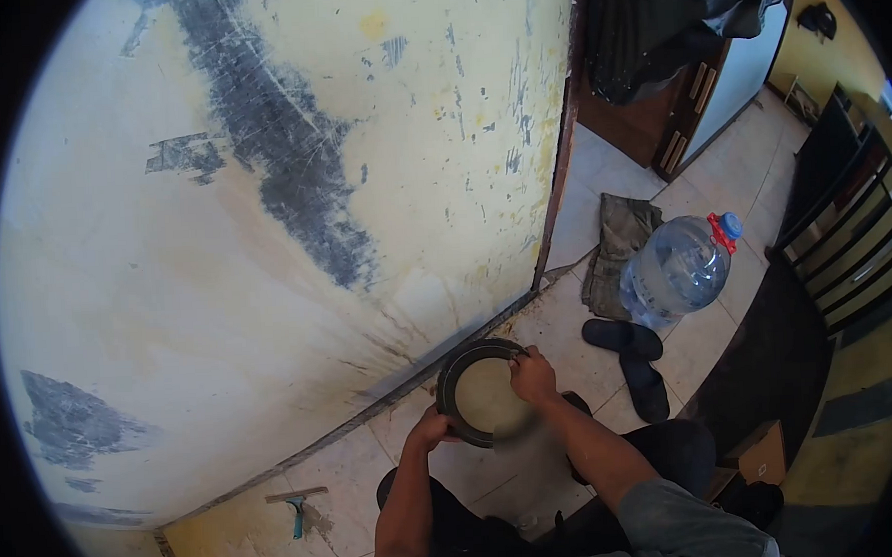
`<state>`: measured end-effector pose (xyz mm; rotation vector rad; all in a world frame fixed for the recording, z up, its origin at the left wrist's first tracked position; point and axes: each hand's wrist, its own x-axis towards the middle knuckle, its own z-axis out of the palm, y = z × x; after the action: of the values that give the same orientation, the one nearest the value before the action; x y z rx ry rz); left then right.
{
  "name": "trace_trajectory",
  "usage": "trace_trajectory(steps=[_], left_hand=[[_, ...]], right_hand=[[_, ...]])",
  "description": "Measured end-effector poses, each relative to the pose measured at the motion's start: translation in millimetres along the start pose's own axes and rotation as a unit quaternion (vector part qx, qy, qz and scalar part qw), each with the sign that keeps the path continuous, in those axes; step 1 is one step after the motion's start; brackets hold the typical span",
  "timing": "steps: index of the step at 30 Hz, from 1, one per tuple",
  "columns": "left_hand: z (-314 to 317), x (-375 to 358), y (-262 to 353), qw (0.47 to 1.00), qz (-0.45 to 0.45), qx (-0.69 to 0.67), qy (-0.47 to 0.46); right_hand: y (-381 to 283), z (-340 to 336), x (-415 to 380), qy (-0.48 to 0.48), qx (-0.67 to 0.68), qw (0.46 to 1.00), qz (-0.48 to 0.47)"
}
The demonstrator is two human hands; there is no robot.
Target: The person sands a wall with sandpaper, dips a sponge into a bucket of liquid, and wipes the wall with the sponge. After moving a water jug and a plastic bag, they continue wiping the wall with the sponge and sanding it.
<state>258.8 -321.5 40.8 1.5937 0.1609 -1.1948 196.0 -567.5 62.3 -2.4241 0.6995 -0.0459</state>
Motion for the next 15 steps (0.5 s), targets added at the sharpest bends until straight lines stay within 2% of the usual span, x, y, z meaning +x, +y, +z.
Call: trace_trajectory(steps=[2,4,5,7,10,11,13,15], left_hand=[[37.2,15.0,15.0,1.0,0.001,0.009,-0.029],[73.4,34.5,22.1,0.999,0.001,-0.013,-0.039],[92.2,41.6,23.6,0.998,0.01,-0.032,-0.044],[125.8,56.3,22.8,0.997,0.022,-0.06,-0.04],[158.3,62.4,24.0,0.994,0.024,-0.111,-0.003],[160.0,70.5,19.5,0.994,0.031,-0.104,0.008],[158.3,78.9,16.6,0.997,0.048,-0.039,0.038],[161.1,65.7,24.1,0.996,0.072,0.024,0.054]], right_hand=[[30.2,-17.4,-5.0,0.033,-0.014,0.999,0.012],[50.3,-32.9,-13.9,0.232,-0.122,0.961,-0.092],[54.4,-39.0,-17.3,0.245,-0.127,0.957,-0.093],[52.4,-52.4,-28.4,0.231,-0.139,0.955,-0.119],[62.1,-45.9,-35.2,0.123,-0.084,0.986,-0.075],[64.2,-45.7,-35.4,0.083,-0.075,0.992,-0.061],[77.5,-41.1,-39.6,0.061,0.069,0.995,-0.035],[77.9,-50.5,-46.4,0.031,0.064,0.997,0.039]])
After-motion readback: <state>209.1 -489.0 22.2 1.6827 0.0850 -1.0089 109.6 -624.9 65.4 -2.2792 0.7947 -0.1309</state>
